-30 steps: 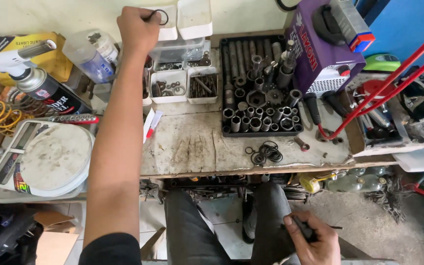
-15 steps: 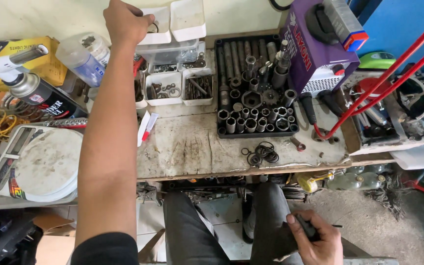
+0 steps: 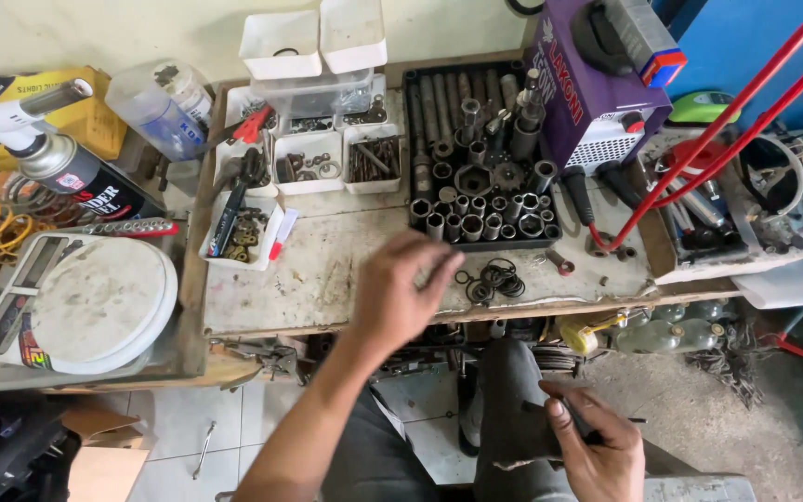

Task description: Inspecting and cleaning small mechanical parts and rubber O-rings at a workbench.

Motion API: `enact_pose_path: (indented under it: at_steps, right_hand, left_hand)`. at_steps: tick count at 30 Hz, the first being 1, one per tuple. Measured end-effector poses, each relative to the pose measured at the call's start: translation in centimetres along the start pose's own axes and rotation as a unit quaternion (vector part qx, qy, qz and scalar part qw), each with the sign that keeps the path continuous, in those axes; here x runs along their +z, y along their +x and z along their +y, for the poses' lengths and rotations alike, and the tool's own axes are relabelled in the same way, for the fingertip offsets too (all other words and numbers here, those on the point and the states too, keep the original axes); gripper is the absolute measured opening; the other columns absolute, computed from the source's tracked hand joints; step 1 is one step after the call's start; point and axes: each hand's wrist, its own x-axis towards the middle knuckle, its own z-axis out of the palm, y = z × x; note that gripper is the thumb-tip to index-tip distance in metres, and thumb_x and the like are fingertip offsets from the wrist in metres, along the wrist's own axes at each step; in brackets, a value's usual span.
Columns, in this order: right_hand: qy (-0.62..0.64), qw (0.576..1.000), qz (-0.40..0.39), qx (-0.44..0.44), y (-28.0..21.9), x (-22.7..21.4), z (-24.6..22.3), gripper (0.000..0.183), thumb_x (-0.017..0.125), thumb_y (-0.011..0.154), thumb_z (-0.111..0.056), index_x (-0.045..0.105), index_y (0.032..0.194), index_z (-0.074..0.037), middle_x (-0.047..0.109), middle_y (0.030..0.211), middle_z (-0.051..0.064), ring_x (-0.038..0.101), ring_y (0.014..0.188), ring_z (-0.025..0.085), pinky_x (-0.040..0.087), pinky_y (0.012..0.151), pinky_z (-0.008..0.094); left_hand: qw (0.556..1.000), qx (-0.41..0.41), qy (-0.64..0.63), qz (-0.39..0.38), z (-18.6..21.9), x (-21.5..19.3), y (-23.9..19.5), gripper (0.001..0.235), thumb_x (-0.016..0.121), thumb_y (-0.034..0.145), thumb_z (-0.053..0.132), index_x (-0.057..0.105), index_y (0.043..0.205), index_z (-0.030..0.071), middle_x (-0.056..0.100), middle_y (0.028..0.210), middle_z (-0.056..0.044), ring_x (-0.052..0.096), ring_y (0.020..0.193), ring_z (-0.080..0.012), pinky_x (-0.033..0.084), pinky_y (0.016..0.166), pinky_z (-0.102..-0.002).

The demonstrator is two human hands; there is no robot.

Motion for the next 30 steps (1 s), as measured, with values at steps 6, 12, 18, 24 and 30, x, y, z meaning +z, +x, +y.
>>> enact_pose_path:
  at_steps: [6, 12, 18, 24, 30]
  right_hand:
    - [-0.018, 0.999, -0.017, -0.043, -1.1, -0.1, -0.4, 0.019, 0.074, 0.087, -0.007, 0.084, 0.101, 0.001, 0.080, 0.084, 0.003, 0.055, 0.058, 0.011, 0.041, 0.054, 0.024]
    - [-0.008, 0.999, -0.028, -0.019, -2.1, -0.5, 0.0, 0.019, 0.075, 0.086, -0.007, 0.084, 0.100, 0.003, 0.081, 0.090, 0.006, 0.066, 0.072, 0.013, 0.050, 0.068, 0.025]
    - [-0.018, 0.997, -0.045, -0.057, -2.0, -0.9, -0.3, 0.022, 0.072, 0.088, -0.012, 0.084, 0.104, -0.003, 0.075, 0.082, 0.002, 0.051, 0.058, 0.012, 0.040, 0.055, 0.024]
    - [0.001, 0.993, -0.080, -0.090, -1.8, -1.5, -1.2, 0.037, 0.060, 0.090, -0.002, 0.070, 0.126, 0.002, 0.077, 0.110, 0.010, 0.072, 0.094, 0.019, 0.053, 0.085, 0.029]
    - [-0.018, 1.000, -0.017, 0.015, -2.0, -0.6, -1.4, 0.043, 0.070, 0.087, -0.005, 0.070, 0.130, -0.007, 0.083, 0.100, 0.008, 0.075, 0.082, 0.015, 0.058, 0.074, 0.027]
  left_hand:
    - [0.992, -0.042, 0.071, -0.096, 2.8, 3.9, -3.1, 0.024, 0.075, 0.090, 0.014, 0.078, 0.110, 0.003, 0.073, 0.109, -0.007, 0.066, 0.090, -0.0247, 0.056, 0.078, -0.035]
    - [0.982, -0.084, 0.125, -0.111, 1.6, 6.2, -3.6, 0.020, 0.071, 0.089, 0.009, 0.077, 0.107, 0.006, 0.069, 0.101, -0.008, 0.068, 0.088, -0.0284, 0.057, 0.074, -0.038]
    - [0.974, -0.164, 0.129, -0.088, 1.4, 7.9, -4.0, 0.021, 0.073, 0.087, 0.013, 0.075, 0.106, 0.004, 0.067, 0.107, -0.012, 0.068, 0.087, -0.0296, 0.057, 0.072, -0.038]
    - [0.975, -0.211, 0.027, -0.062, 1.3, 7.4, -3.6, 0.009, 0.076, 0.086, 0.008, 0.074, 0.093, 0.003, 0.067, 0.092, -0.007, 0.066, 0.065, -0.0231, 0.054, 0.061, -0.035]
    - [0.982, -0.189, -0.025, 0.012, 2.0, 6.7, -4.4, 0.011, 0.073, 0.086, 0.004, 0.072, 0.097, 0.004, 0.067, 0.099, -0.008, 0.065, 0.075, -0.0250, 0.053, 0.067, -0.035]
